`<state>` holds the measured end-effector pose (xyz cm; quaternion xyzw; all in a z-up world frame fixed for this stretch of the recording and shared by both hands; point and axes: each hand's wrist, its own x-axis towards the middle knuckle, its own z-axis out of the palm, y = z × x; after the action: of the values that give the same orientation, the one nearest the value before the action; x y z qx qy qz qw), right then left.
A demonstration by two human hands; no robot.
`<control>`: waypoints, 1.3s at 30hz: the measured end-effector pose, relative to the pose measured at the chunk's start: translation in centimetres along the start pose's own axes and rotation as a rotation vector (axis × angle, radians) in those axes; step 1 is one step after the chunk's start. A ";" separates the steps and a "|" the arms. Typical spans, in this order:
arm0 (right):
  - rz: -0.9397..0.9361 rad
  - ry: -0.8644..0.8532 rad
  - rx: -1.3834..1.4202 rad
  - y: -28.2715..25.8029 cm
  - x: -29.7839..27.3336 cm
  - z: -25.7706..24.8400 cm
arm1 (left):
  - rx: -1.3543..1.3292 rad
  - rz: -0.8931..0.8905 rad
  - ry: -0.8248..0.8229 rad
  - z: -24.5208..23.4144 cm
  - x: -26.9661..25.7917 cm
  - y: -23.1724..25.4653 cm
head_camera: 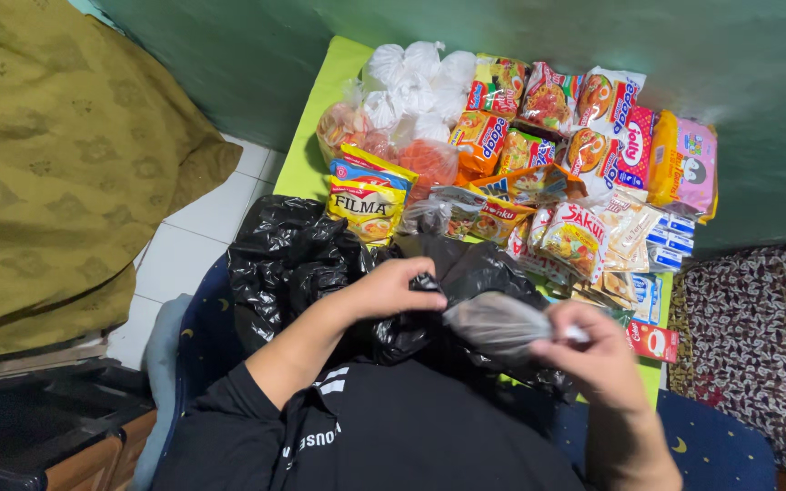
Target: The person unpacks various grocery items from a black plastic bag and places them onto a green table. Items handled include packaged snacks, instant noodles, and small boxes, which are arranged on the table surface.
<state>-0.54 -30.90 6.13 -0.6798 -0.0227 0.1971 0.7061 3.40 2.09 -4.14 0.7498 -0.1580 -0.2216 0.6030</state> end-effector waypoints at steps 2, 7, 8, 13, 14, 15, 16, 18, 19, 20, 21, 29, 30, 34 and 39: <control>-0.086 0.042 0.087 -2.0 0.2 -0.8 | 0.087 0.027 -0.087 0.3 -0.2 -0.6; -0.228 0.042 0.009 -3.1 5.8 -0.1 | 0.170 0.051 -0.200 0.5 -0.7 -0.5; -0.199 0.056 -0.083 -2.4 7.7 0.1 | 0.175 0.043 -0.213 0.4 -0.7 -0.3; -0.135 0.031 -0.255 3.1 16.8 -0.5 | 0.172 0.038 -0.253 -0.1 -1.2 0.6; -0.097 0.054 -0.284 4.4 17.9 -0.9 | 0.173 0.042 -0.247 -0.2 -1.3 0.7; -0.088 0.031 -0.293 5.6 18.8 -1.5 | 0.173 0.046 -0.242 -0.3 -1.3 0.7; -0.076 0.006 -0.302 6.8 19.5 -2.1 | 0.172 0.048 -0.236 -0.2 -1.4 0.6; -0.062 -0.017 -0.395 9.1 20.9 -3.1 | 0.157 0.049 -0.238 -0.2 -1.4 0.6; -0.061 -0.016 -0.480 10.2 21.5 -3.5 | 0.150 0.049 -0.240 -0.3 -1.3 0.6; -0.059 -0.013 -0.566 11.2 22.0 -3.9 | 0.145 0.045 -0.240 -0.3 -1.3 0.6; -0.021 -0.021 -0.578 12.2 22.5 -4.1 | 0.141 0.041 -0.240 -0.3 -1.3 0.6; 0.162 -0.173 -0.335 18.4 27.9 -3.2 | 0.135 0.056 -0.238 -0.3 -1.1 1.2; 0.172 -0.142 -0.310 18.7 28.6 -2.9 | 0.128 0.048 -0.236 -0.3 -1.1 1.2; 0.110 -0.018 -0.437 19.2 29.6 -2.0 | 0.167 0.057 -0.239 -0.3 -1.0 1.4; -0.043 0.032 -0.697 17.1 27.7 -1.9 | 0.149 0.088 -0.189 -0.7 -0.9 1.3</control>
<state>21.34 -24.15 -17.11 -0.8823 -0.0921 0.1519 0.4358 3.03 2.80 -2.65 0.7605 -0.2631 -0.2522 0.5374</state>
